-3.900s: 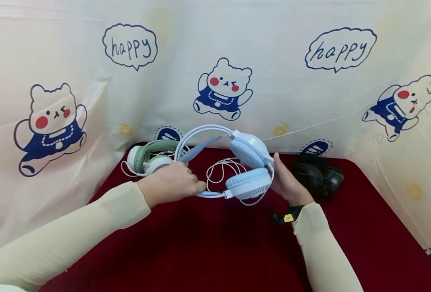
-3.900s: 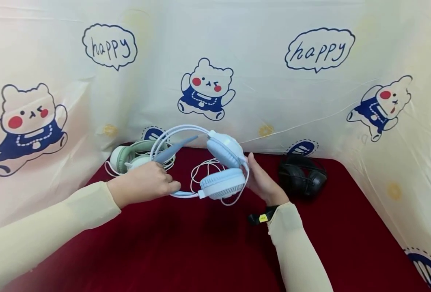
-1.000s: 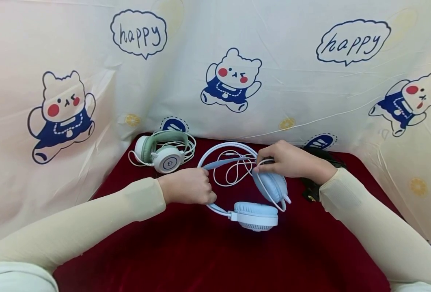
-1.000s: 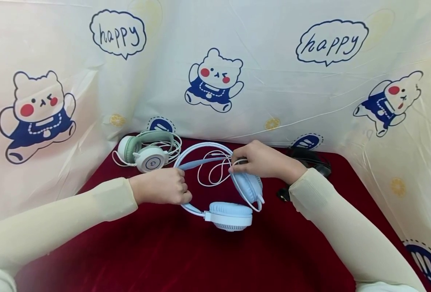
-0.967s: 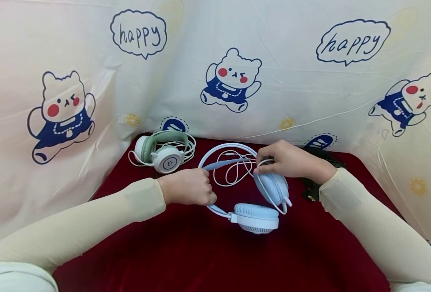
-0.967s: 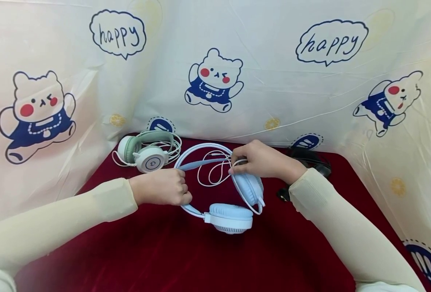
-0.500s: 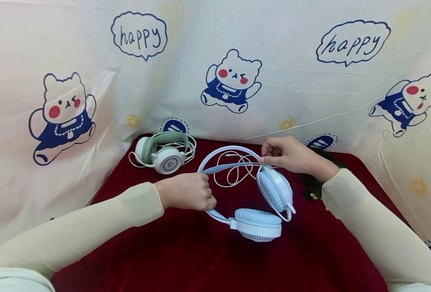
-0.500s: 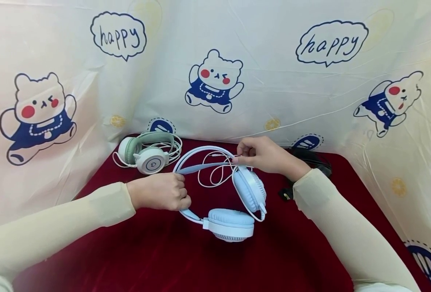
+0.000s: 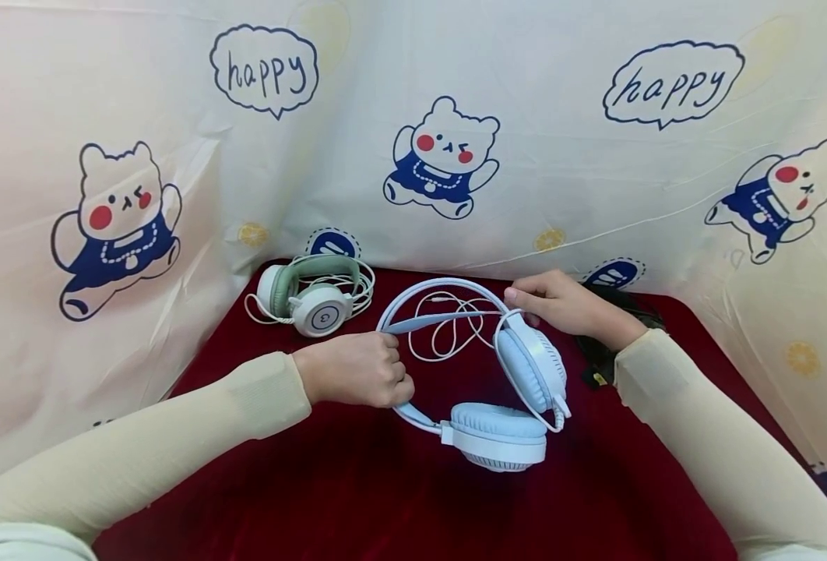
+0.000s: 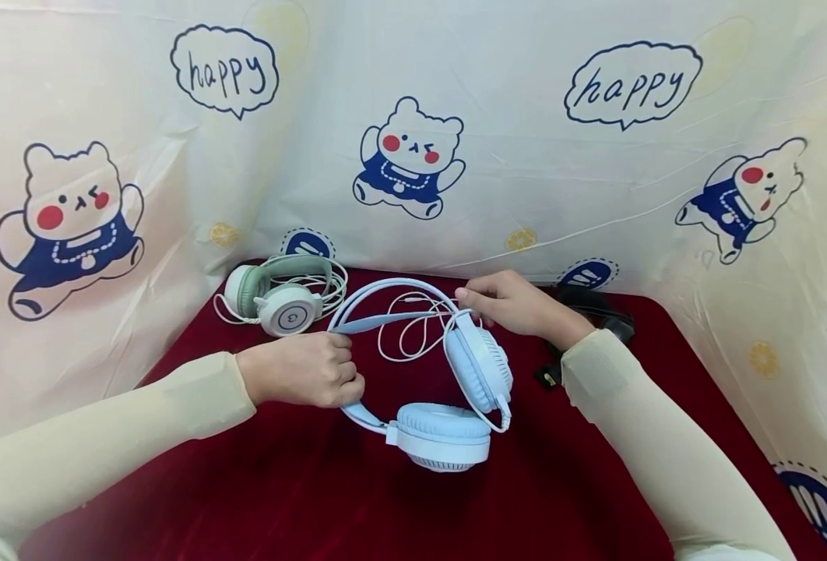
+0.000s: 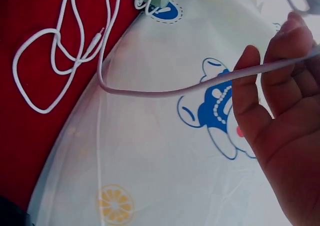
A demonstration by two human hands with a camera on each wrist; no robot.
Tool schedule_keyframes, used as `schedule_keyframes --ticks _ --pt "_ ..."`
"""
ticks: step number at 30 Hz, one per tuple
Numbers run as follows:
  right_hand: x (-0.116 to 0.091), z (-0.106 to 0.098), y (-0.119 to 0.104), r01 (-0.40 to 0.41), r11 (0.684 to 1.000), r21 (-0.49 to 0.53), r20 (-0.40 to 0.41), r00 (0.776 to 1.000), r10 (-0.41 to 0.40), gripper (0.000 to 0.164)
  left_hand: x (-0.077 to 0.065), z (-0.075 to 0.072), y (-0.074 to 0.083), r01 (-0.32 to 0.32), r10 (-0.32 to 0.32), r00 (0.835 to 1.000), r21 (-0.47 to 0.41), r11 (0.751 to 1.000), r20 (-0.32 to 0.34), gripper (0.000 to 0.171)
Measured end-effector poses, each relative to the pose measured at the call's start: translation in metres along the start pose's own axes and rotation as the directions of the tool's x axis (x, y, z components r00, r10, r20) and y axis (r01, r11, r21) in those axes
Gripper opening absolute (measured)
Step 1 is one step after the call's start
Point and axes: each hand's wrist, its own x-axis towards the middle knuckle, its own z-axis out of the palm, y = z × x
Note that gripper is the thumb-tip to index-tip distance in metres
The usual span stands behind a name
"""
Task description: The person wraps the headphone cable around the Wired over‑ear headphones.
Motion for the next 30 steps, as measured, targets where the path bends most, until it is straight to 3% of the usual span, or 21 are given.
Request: schedule_keyframes --ticks 5,11,14,19,24,27,30 --pt "-0.006 0.004 0.010 0.032 0.995 0.090 -0.045 0.999 -0.029 0.045 0.002 -0.003 -0.002 0.002 -0.002 0.994 -0.003 1.000 -0.106 0.009" --pt "-0.008 0.006 0.017 0.087 0.978 0.191 -0.069 0.995 -0.075 0.051 0.008 -0.011 -0.003 0.007 -0.010 0.971 -0.015 1.000 -0.237 0.018" --pt "-0.008 0.007 0.017 0.110 0.965 0.237 -0.068 0.993 -0.096 0.053 0.011 -0.015 -0.003 0.012 -0.010 0.964 0.007 1.000 -0.267 0.020" --pt "-0.001 0.011 0.016 0.143 0.963 0.228 -0.107 0.987 -0.121 0.061 0.012 -0.018 -0.003 0.019 -0.015 0.960 0.011 1.000 -0.279 0.020" --pt "0.004 0.016 0.016 0.130 0.959 0.253 -0.168 0.982 -0.089 0.079 0.014 -0.023 -0.001 0.022 -0.028 0.954 -0.024 0.999 -0.299 0.019" --pt "0.005 0.019 0.016 0.132 0.935 0.330 -0.189 0.979 -0.072 0.082 0.017 -0.026 0.000 0.019 -0.023 0.947 -0.018 1.000 -0.320 0.017" --pt "0.009 0.023 0.017 0.150 0.879 0.453 -0.168 0.982 -0.081 0.074 0.019 -0.027 0.002 0.016 -0.015 0.941 0.002 1.000 -0.339 0.016"
